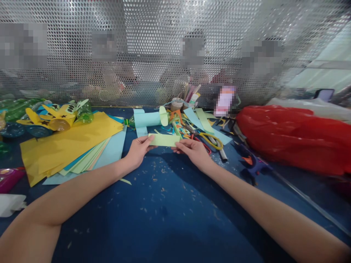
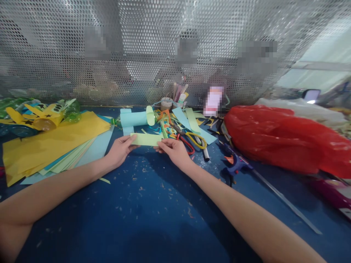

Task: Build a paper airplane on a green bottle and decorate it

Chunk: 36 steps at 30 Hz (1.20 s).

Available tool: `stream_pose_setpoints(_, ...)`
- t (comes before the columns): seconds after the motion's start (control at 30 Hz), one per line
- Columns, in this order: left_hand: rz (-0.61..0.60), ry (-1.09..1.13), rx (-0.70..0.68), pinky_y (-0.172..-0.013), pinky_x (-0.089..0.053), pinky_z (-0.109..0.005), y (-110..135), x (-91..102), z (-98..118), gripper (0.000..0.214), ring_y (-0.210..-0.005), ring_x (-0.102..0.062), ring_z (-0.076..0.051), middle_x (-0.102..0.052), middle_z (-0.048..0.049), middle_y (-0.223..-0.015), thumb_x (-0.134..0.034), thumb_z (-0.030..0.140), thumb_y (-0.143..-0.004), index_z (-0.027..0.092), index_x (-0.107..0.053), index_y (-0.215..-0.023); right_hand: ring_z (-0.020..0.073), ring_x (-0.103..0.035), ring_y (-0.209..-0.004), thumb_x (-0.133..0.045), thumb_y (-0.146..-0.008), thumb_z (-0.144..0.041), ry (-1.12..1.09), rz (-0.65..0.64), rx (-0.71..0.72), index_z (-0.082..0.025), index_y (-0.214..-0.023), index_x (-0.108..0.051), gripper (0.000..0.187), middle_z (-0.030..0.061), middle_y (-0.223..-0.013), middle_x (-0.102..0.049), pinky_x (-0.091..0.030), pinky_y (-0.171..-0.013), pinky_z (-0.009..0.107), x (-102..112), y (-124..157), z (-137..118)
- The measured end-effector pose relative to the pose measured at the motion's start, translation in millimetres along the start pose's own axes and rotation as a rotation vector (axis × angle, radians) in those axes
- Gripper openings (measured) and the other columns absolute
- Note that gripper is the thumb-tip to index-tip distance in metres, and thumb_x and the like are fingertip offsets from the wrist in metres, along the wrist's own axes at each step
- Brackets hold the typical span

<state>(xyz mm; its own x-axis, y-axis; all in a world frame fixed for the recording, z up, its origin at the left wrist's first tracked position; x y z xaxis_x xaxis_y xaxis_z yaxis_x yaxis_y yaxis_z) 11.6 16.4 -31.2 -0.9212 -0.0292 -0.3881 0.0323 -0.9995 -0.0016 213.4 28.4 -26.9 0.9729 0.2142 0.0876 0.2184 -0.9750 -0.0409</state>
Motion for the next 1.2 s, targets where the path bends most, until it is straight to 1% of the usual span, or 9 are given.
stream_pose_setpoints(0.27,-0.003,0.012,-0.008,-0.077,-0.056,-0.031,-0.2,-0.2,-0.5,0.035,-0.080,-0.064,-0.017,-0.073,-0.0063,-0.082,-0.083,0.044,-0.061,0.013,-0.076,-0.078,0.0169,-0.069,-0.064,-0.077,-0.064,-0.056,0.014,0.032,0.039,-0.018,-0.072,-0.069,0.040,0.0063,-0.073,-0.075,-0.058,-0.073,0.034,1.9,-1.1,2.3)
stream_pose_setpoints(0.37,-0.003,0.008,-0.010,-0.077,-0.056,-0.031,0.0,-0.2,0.1,0.035,-0.080,-0.065,-0.017,-0.073,-0.0064,-0.082,-0.083,0.044,-0.062,0.013,-0.076,-0.078,0.0182,-0.069,-0.067,-0.077,-0.064,-0.055,0.035,0.034,0.031,-0.019,-0.073,-0.070,0.038,0.0057,-0.075,-0.075,-0.058,-0.075,0.036,2.5,-1.3,3.2)
stream_pose_setpoints(0.53,-0.026,-0.019,0.011,-0.081,-0.056,-0.035,1.6,-1.5,1.5,0.038,-0.083,-0.066,-0.020,-0.073,-0.0069,-0.082,-0.083,0.046,-0.060,0.014,-0.076,-0.079,0.0203,-0.070,-0.076,-0.077,-0.062,-0.057,0.023,0.133,0.077,-0.021,-0.090,-0.074,0.045,0.0035,-0.083,-0.076,-0.057,-0.081,0.039,5.2,-4.2,7.1)
stream_pose_setpoints(0.63,-0.036,-0.047,0.014,-0.082,-0.055,-0.035,2.6,-1.8,2.1,0.038,-0.083,-0.066,-0.020,-0.073,-0.0069,-0.081,-0.082,0.047,-0.062,0.014,-0.076,-0.078,0.0204,-0.068,-0.071,-0.075,-0.064,-0.058,0.079,0.151,0.102,-0.020,-0.083,-0.077,0.043,0.0025,-0.075,-0.074,-0.057,-0.080,0.042,6.9,-4.5,8.1)
stream_pose_setpoints(0.73,-0.045,-0.062,0.014,-0.083,-0.055,-0.035,2.7,-1.5,2.1,0.037,-0.085,-0.066,-0.020,-0.073,-0.0073,-0.081,-0.080,0.047,-0.064,0.013,-0.076,-0.079,0.0203,-0.067,-0.069,-0.075,-0.063,-0.059,0.059,0.142,0.102,-0.021,-0.078,-0.077,0.041,0.0021,-0.073,-0.073,-0.057,-0.079,0.042,6.3,-2.7,6.0)
stream_pose_setpoints(0.83,-0.031,-0.059,0.012,-0.082,-0.055,-0.036,1.8,-0.6,1.3,0.037,-0.086,-0.066,-0.021,-0.073,-0.0075,-0.083,-0.081,0.047,-0.064,0.013,-0.076,-0.079,0.0204,-0.068,-0.071,-0.077,-0.062,-0.059,0.001,0.105,0.080,-0.021,-0.079,-0.077,0.042,0.0028,-0.079,-0.075,-0.058,-0.077,0.039,3.9,-0.8,3.0)
stream_pose_setpoints(1.0,-0.011,-0.031,-0.007,-0.082,-0.055,-0.036,0.5,-0.2,-0.2,0.038,-0.087,-0.065,-0.022,-0.073,-0.0071,-0.084,-0.081,0.047,-0.062,0.013,-0.076,-0.080,0.0195,-0.069,-0.065,-0.075,-0.065,-0.058,0.043,-0.029,0.016,-0.020,-0.074,-0.075,0.039,0.0046,-0.072,-0.074,-0.058,-0.070,0.035,1.3,0.0,1.5)
stream_pose_setpoints(1.1,-0.025,-0.045,-0.002,-0.083,-0.055,-0.037,0.6,-0.7,-0.5,0.037,-0.087,-0.065,-0.022,-0.073,-0.0074,-0.085,-0.081,0.046,-0.064,0.013,-0.076,-0.079,0.0186,-0.068,-0.064,-0.071,-0.069,-0.059,0.078,-0.009,0.035,-0.020,-0.070,-0.074,0.039,0.0051,-0.070,-0.074,-0.057,-0.071,0.034,1.8,0.1,1.4)
stream_pose_setpoints(1.2,-0.045,-0.048,-0.006,-0.083,-0.055,-0.038,0.5,-0.9,-0.4,0.037,-0.088,-0.065,-0.022,-0.073,-0.0075,-0.087,-0.080,0.047,-0.065,0.013,-0.075,-0.080,0.0184,-0.068,-0.063,-0.072,-0.068,-0.057,0.078,0.020,0.052,-0.020,-0.070,-0.074,0.038,0.0048,-0.069,-0.074,-0.057,-0.070,0.034,2.1,0.5,1.5)
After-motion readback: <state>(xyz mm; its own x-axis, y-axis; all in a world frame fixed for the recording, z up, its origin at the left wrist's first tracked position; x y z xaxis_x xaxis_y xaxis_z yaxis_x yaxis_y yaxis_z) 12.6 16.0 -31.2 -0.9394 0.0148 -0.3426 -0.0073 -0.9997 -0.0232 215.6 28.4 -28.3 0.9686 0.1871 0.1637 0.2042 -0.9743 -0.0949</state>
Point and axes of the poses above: each hand's wrist, its own y-axis away from the middle knuckle, its own x-axis out of the back of the hand, z = x × y, the point moved 1 cm from there along -y, towards the middle knuckle
